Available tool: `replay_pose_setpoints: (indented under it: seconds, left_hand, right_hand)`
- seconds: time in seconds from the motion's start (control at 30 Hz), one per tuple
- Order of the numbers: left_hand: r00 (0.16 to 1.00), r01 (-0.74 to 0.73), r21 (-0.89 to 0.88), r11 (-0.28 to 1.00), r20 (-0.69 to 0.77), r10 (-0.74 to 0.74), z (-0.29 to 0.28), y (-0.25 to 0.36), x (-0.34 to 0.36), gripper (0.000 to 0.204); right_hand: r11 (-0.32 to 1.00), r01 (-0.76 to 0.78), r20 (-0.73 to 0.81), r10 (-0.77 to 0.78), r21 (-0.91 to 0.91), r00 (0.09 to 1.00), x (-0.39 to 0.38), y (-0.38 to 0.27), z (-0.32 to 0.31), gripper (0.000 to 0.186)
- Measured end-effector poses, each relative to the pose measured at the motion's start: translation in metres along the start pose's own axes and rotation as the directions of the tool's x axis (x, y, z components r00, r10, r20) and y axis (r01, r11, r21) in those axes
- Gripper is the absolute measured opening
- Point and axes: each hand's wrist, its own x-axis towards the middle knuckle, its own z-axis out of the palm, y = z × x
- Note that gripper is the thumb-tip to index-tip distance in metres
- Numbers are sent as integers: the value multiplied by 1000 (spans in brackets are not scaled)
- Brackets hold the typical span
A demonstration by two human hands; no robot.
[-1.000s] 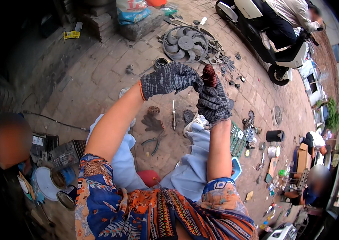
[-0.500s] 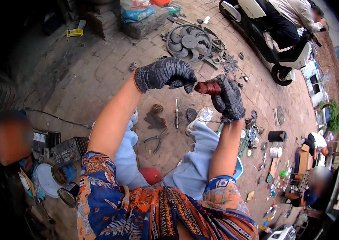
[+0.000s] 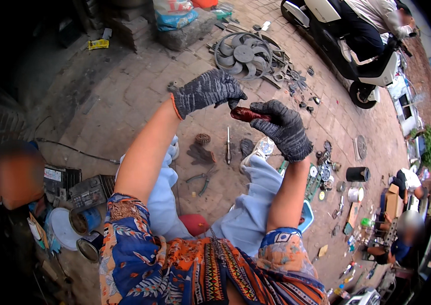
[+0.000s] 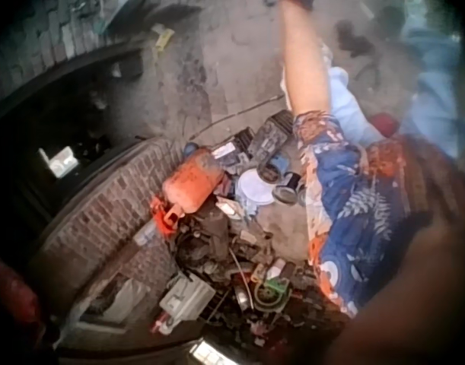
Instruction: The person puts on a pair of work gloves and then picks up a copper wire coil. They manipulate the coil with both hands, rotating and inspecting it closely. The person then picks up a metal gear and holds it alongside the coil, appearing to compare or prepare to assemble the parts.
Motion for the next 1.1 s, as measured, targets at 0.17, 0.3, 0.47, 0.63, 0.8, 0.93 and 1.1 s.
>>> replay_pose_setpoints:
  seconds: [0.17,0.3,0.47,0.63,0.8,0.93,1.1]
  left_hand:
    - [833,543,-299,785,71,-549,15,27,11,19]
    - [790,498,-541,678,-40,-612,37,33,21,22]
    - [864,374,-567,734,-75,-498,31,34,25,27]
    - [918,393,-157,906,17,-395,38,14,13,30]
    - [859,192,-936,296,15,-512,41,9,15,30]
    - [772,193,-963,187,31,-634,28,25,36,33]
    - [745,132,-978,164,-11,-666,21,40,46,35]
  right_hand:
    - [987,-69,-231,35,-143,972,7,-1,10,30]
    - [998,-65,-540,62,15,840,13,14,23,26]
    - [794,18,-482,351,608,803,17,13,24,25]
    - [646,65,-374,354,760,857,17,25,25,33]
    - [421,117,-312,432,900,846,19,27,30,27]
    - [422,141,-346,462,896,816,18,35,24,38]
    - [480,151,-329,311,864,891,19,13,10,40]
